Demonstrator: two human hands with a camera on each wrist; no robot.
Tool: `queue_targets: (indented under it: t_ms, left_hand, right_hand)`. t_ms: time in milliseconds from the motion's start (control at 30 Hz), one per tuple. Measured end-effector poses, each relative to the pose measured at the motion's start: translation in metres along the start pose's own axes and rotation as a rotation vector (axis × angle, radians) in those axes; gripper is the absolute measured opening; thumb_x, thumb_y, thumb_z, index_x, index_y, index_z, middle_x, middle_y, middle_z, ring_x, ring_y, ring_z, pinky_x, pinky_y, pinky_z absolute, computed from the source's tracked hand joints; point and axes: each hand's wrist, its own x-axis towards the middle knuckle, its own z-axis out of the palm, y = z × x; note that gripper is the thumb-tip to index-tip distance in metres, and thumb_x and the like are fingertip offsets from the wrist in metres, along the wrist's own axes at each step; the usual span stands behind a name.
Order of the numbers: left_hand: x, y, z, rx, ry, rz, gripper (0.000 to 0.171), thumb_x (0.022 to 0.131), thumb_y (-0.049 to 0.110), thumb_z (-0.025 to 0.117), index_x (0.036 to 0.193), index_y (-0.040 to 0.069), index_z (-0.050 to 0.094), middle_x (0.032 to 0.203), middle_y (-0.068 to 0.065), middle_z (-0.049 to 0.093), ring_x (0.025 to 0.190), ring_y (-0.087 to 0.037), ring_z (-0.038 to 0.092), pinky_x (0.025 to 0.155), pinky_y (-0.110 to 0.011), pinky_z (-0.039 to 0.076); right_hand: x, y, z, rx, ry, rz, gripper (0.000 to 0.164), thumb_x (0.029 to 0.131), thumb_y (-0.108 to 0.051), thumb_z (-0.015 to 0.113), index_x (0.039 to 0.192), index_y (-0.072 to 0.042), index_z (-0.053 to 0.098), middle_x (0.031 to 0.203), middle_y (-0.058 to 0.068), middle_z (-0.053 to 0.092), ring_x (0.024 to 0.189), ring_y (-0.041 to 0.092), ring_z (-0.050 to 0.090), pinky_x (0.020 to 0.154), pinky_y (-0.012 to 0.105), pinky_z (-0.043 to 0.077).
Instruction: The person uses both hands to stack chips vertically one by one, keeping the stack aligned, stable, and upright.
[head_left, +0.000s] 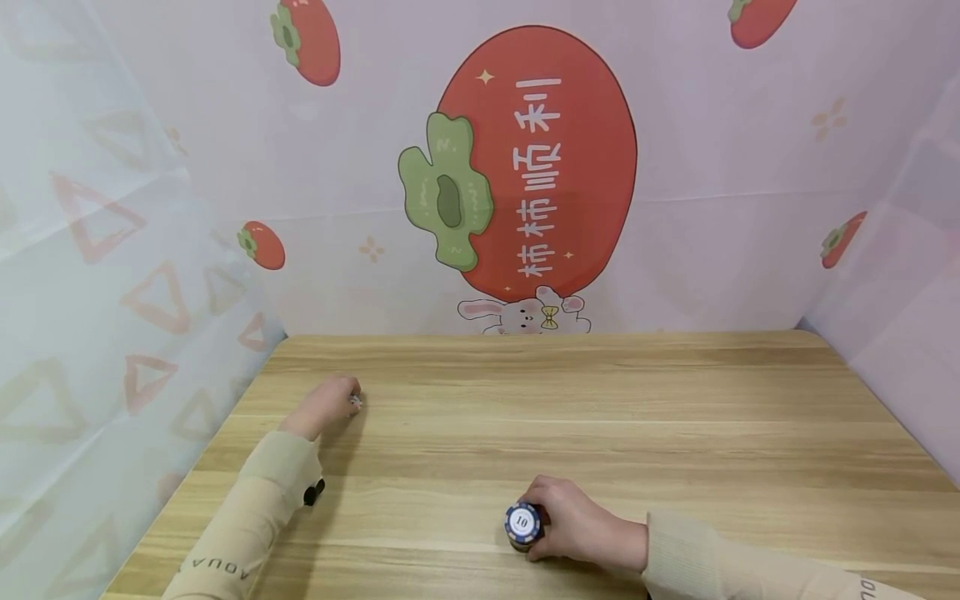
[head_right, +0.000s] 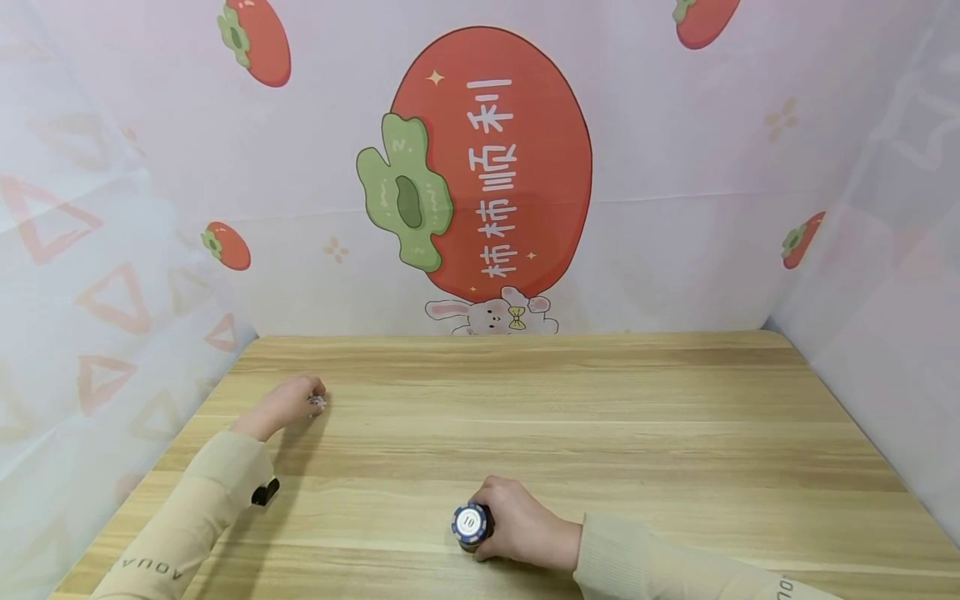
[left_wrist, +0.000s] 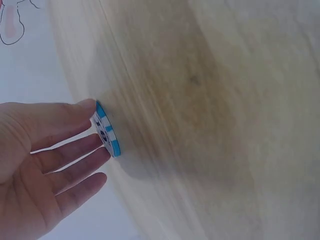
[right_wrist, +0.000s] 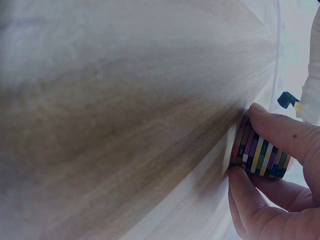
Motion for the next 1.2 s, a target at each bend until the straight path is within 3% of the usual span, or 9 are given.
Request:
queue_targets:
  t_ms: [167, 400, 700, 1200]
  left_hand:
    - [-0.001, 0.001, 0.0, -0.003, 0.015, 0.013, 0.022, 0.08, -0.001, 0.061, 0.098, -0.011, 0.057, 0.093, -0.021, 0.059, 0.086, -0.032, 0.056, 0.075, -0.044, 0.047]
    - [-0.001, 0.002, 0.0, -0.013, 0.037, -0.016, 0.03, 0.073, 0.0, 0.067, 0.099, -0.011, 0.056, 0.094, -0.021, 0.053, 0.081, -0.03, 0.054, 0.071, -0.042, 0.047]
    - [-0.007, 0.008, -0.006, -0.002, 0.093, -0.011, 0.009, 0.074, -0.009, 0.06, 0.082, -0.004, 0.058, 0.08, -0.012, 0.055, 0.073, -0.023, 0.052, 0.065, -0.036, 0.046]
    - [-0.016, 0.036, -0.009, 0.09, 0.117, 0.124, 0.013, 0.074, -0.007, 0.062, 0.07, 0.005, 0.057, 0.07, -0.002, 0.055, 0.065, -0.016, 0.05, 0.059, -0.031, 0.043]
  right_hand:
    - [0.0, -0.001, 0.0, -0.003, -0.003, 0.002, 0.042, 0.055, -0.014, 0.086, 0.091, -0.007, 0.066, 0.085, -0.01, 0.054, 0.08, 0.002, 0.05, 0.074, 0.021, 0.045]
    - [0.0, -0.002, 0.0, 0.012, -0.008, 0.013, 0.042, 0.056, -0.014, 0.085, 0.092, -0.007, 0.066, 0.085, -0.011, 0.054, 0.08, 0.003, 0.05, 0.074, 0.021, 0.045]
    - [0.0, -0.002, -0.001, 0.003, -0.012, 0.012, 0.041, 0.057, -0.014, 0.085, 0.093, -0.006, 0.066, 0.085, -0.01, 0.054, 0.08, 0.002, 0.05, 0.073, 0.02, 0.045]
    - [0.0, -0.002, 0.0, 0.001, 0.001, 0.01, 0.041, 0.056, -0.014, 0.085, 0.091, -0.007, 0.066, 0.084, -0.01, 0.053, 0.079, 0.001, 0.049, 0.072, 0.02, 0.045]
